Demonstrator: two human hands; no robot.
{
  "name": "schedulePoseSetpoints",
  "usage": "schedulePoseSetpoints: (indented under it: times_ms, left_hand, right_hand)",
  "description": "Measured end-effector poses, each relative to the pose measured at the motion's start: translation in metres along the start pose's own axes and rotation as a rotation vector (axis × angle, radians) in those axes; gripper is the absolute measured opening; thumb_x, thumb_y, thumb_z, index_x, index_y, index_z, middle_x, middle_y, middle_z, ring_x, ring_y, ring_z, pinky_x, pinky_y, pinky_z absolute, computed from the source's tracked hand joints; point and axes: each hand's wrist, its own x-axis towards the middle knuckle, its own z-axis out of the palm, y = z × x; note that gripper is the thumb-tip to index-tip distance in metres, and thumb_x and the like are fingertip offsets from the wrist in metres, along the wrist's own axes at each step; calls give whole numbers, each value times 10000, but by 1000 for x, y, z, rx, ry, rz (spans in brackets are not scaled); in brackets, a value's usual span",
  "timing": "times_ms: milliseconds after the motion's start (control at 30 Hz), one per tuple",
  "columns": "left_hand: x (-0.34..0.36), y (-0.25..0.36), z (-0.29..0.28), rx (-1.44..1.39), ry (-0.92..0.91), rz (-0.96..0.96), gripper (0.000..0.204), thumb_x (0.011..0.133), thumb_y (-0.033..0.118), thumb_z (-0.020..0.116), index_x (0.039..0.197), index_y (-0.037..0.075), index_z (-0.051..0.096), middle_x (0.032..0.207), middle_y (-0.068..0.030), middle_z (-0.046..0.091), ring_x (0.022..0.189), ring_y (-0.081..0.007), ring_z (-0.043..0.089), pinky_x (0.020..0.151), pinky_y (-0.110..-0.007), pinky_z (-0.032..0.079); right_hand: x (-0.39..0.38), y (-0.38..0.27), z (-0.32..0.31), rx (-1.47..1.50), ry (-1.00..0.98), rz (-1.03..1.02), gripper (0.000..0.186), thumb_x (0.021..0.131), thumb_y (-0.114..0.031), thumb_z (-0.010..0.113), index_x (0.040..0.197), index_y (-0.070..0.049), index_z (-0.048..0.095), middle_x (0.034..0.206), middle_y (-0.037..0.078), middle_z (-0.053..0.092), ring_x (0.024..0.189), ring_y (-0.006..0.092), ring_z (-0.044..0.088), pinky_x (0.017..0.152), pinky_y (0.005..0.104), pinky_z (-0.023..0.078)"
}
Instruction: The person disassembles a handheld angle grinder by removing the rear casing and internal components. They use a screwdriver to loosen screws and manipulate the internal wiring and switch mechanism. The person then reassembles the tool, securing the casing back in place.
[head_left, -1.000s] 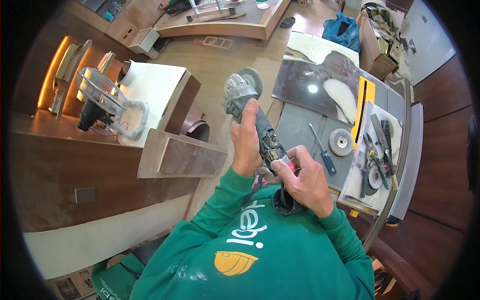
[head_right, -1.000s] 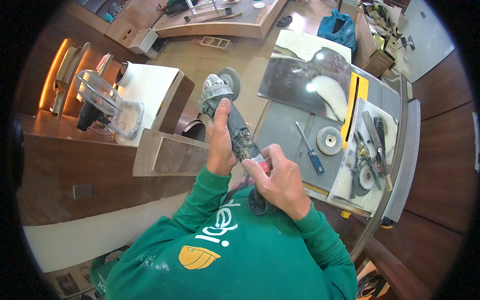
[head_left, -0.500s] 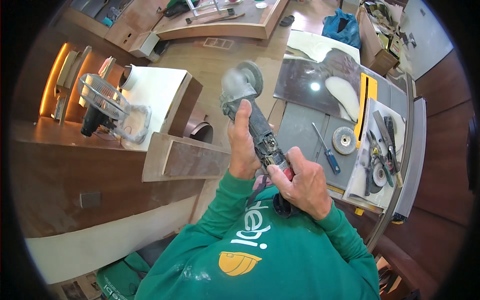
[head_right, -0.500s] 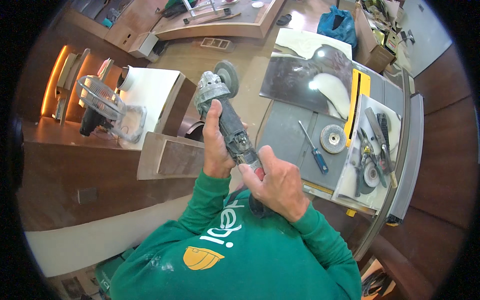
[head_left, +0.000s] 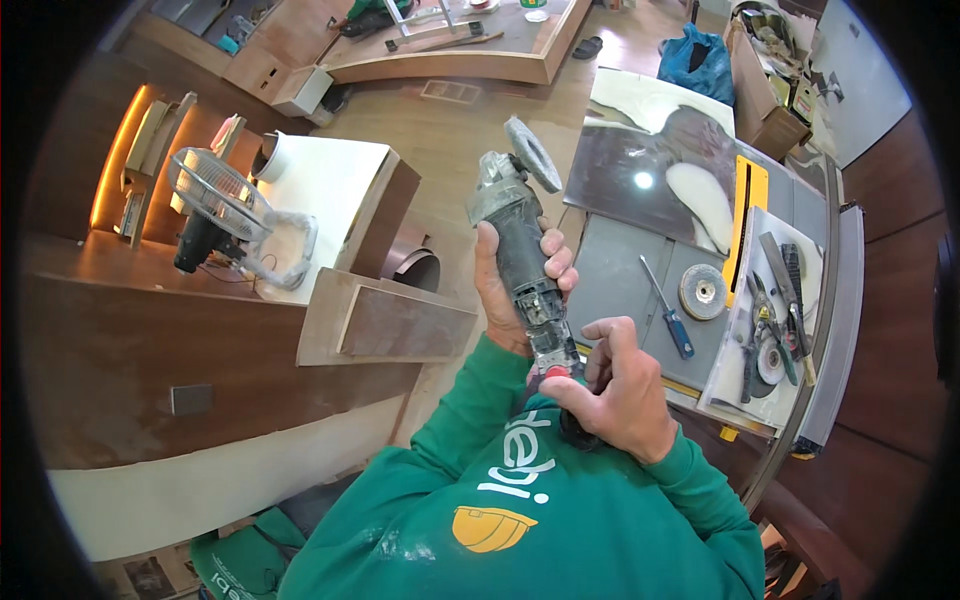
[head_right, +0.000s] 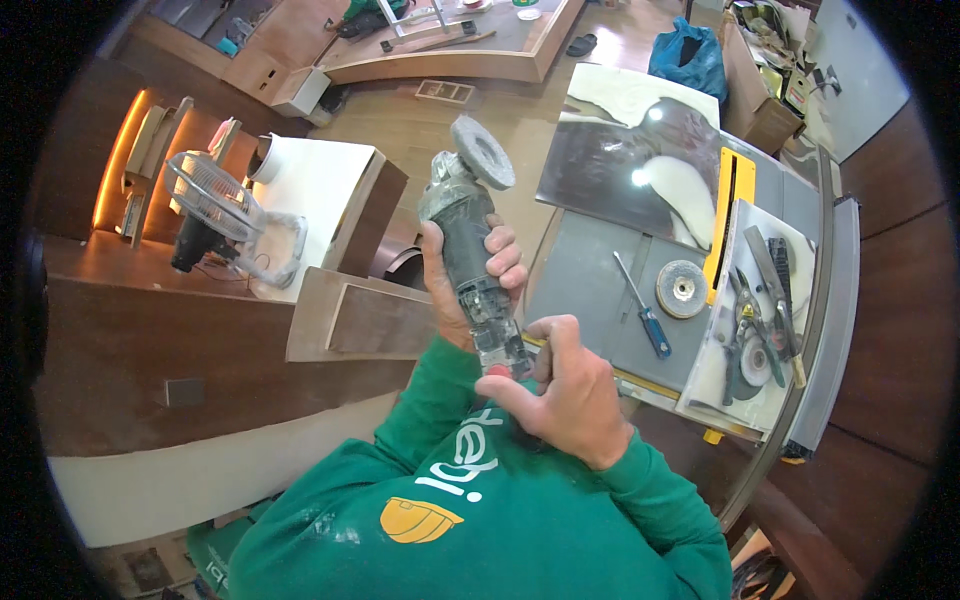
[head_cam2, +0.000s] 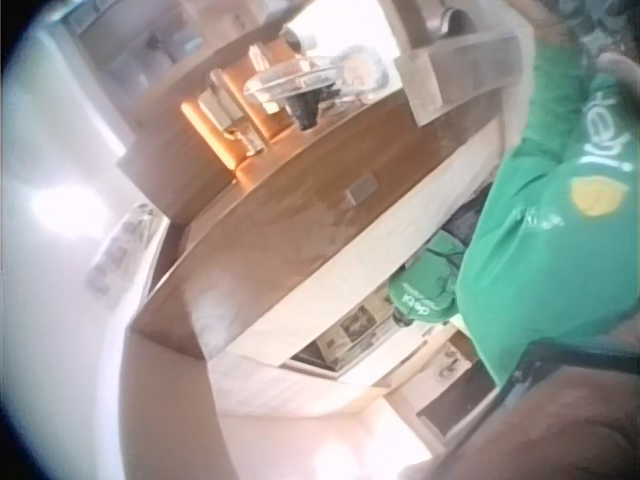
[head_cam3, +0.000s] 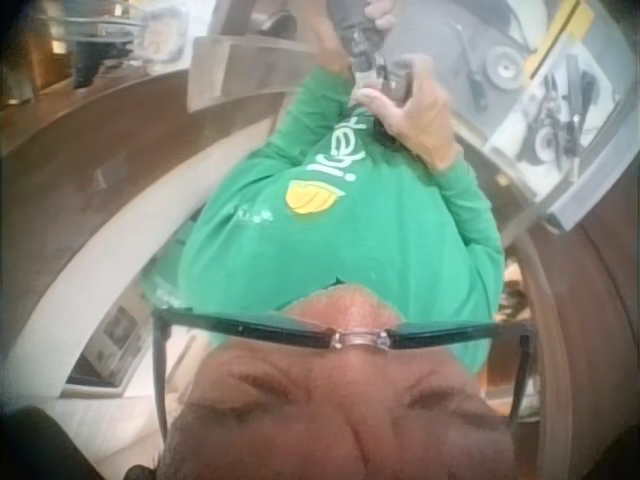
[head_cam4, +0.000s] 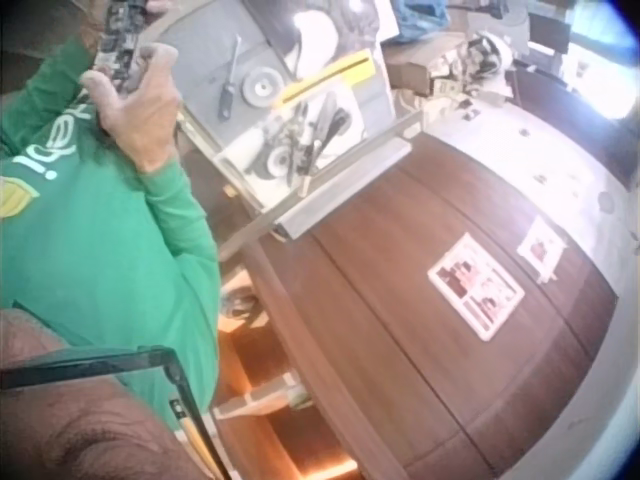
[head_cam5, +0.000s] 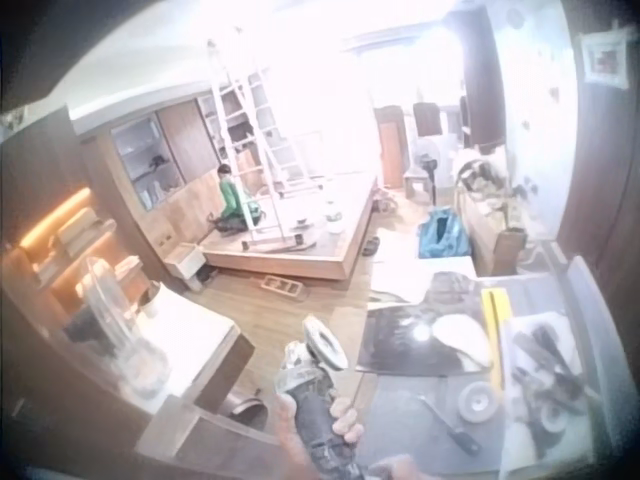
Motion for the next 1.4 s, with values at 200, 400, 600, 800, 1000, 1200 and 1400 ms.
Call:
schedulePoseSetpoints:
  times_ms: [200,400,600,800,1000,1200,1400]
  left_hand:
    - [3,8,-17,-240,-154,-68,748,973,687,695,1274,23,529,933,-53,530,760,-200,582,750,-410,546]
    - [-1,8,-20,-332,-183,-73,725,978,672,702,1265,35,506,937,-47,532,762,-199,585,773,-407,537]
    - [-4,9,-20,-405,-200,-75,706,978,638,729,1267,36,501,938,-45,546,776,-200,600,785,-404,536]
    - [-5,11,-22,-417,-196,-87,677,966,601,755,1247,37,509,949,-52,556,782,-200,601,791,-392,535]
    - [-4,22,-12,-38,74,67,645,976,663,679,1142,51,557,947,-67,584,784,-204,609,715,-371,550]
    - [12,37,17,397,286,288,618,977,659,687,1119,70,566,941,-81,624,806,-223,644,685,-370,575]
    - [30,50,26,667,455,413,523,1000,588,715,1171,105,607,930,-34,638,787,-200,679,717,-392,610]
  right_hand:
    - [-1,15,-7,140,-128,-6,493,916,-295,887,1145,5,570,703,78,612,585,143,553,572,329,475]
    - [-1,17,-5,144,-137,-41,257,1067,-242,687,1079,2,607,828,171,710,723,323,710,691,407,549]
    - [-1,16,-3,159,-104,-41,251,1143,-205,509,1054,7,610,799,126,630,666,215,644,655,355,520]
    - [-9,31,-32,176,-294,83,179,1062,-152,584,1104,8,654,960,197,722,877,315,711,835,404,552]
    - [-32,93,-73,447,-643,180,679,881,-213,811,1481,3,577,1362,144,662,1270,252,606,1134,396,454]
    - [-37,108,-69,471,-516,243,831,826,-240,881,1536,11,529,1390,116,651,1319,221,561,1164,385,425]
    - [-37,95,-69,571,-375,347,762,1025,-549,718,1525,-4,533,1227,112,699,973,190,739,777,315,588]
